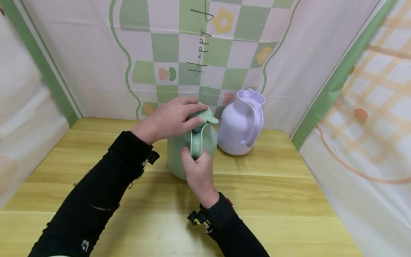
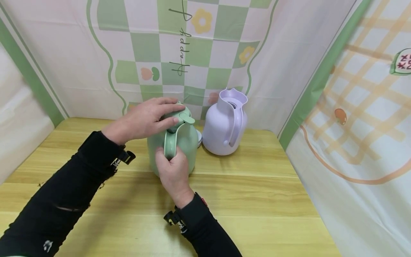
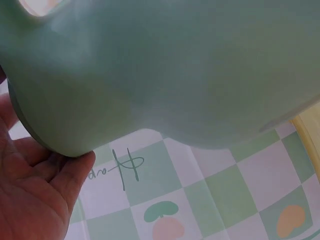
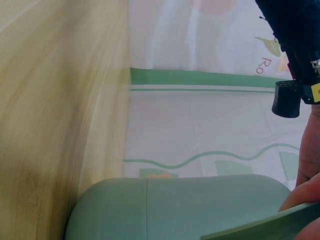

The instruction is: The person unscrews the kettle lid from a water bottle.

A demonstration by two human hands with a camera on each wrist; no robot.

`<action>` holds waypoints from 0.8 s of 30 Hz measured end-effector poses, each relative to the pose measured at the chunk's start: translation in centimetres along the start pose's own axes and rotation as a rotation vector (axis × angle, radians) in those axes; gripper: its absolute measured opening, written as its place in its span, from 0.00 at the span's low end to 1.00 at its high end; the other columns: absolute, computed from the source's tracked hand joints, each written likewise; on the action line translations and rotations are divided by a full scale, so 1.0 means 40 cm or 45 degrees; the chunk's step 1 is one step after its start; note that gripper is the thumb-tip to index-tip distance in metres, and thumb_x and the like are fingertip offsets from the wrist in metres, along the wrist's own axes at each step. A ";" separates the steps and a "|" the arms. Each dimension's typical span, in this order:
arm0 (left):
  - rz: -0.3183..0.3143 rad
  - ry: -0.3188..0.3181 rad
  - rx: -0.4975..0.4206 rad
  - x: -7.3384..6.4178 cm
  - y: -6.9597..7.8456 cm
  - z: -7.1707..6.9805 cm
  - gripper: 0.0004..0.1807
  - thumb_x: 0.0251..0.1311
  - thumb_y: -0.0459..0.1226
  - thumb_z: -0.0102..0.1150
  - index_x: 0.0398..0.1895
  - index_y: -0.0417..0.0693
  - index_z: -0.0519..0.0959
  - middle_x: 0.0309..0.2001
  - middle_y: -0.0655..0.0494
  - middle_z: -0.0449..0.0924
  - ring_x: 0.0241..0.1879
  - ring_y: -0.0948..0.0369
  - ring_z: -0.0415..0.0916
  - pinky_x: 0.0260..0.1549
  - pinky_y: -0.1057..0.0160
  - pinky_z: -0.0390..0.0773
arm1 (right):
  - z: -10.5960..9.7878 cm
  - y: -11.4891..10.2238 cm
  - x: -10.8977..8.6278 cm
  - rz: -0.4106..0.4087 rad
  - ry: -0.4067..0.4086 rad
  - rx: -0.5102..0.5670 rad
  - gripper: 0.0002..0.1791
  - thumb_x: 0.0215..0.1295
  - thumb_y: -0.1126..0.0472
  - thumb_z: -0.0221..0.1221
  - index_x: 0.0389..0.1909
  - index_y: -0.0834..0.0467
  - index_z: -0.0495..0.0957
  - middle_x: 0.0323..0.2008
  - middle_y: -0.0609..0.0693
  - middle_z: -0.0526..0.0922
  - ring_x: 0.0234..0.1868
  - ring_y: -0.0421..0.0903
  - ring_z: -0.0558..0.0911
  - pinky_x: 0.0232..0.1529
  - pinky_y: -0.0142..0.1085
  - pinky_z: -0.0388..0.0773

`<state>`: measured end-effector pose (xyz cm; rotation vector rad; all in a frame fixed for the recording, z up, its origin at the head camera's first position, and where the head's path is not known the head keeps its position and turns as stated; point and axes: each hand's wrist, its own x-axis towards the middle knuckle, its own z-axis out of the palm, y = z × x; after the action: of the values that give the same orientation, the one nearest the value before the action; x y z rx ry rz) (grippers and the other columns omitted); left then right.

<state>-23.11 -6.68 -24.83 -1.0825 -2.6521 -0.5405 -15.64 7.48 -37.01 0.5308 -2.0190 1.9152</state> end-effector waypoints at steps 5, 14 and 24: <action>-0.032 0.029 0.029 -0.002 0.009 0.006 0.27 0.79 0.52 0.51 0.74 0.51 0.74 0.72 0.43 0.71 0.70 0.46 0.70 0.68 0.48 0.71 | 0.000 0.001 0.001 0.011 0.006 0.000 0.24 0.79 0.53 0.54 0.20 0.54 0.60 0.11 0.51 0.62 0.11 0.51 0.63 0.20 0.36 0.62; -0.107 0.061 0.029 -0.001 0.017 0.012 0.27 0.78 0.55 0.51 0.73 0.54 0.76 0.71 0.45 0.72 0.70 0.45 0.70 0.66 0.46 0.72 | -0.003 0.000 0.000 -0.004 -0.018 0.016 0.25 0.79 0.53 0.54 0.20 0.54 0.59 0.11 0.52 0.61 0.11 0.51 0.61 0.20 0.37 0.60; -0.099 0.152 0.001 0.003 0.016 0.024 0.27 0.75 0.55 0.55 0.69 0.52 0.79 0.67 0.44 0.76 0.67 0.43 0.71 0.65 0.45 0.72 | -0.002 0.001 0.002 -0.002 -0.005 0.019 0.26 0.79 0.53 0.54 0.20 0.54 0.58 0.12 0.52 0.60 0.12 0.50 0.60 0.22 0.36 0.59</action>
<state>-22.79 -5.77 -25.50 -0.9198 -2.5982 -0.6000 -15.74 7.55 -37.00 0.5396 -2.0074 1.9314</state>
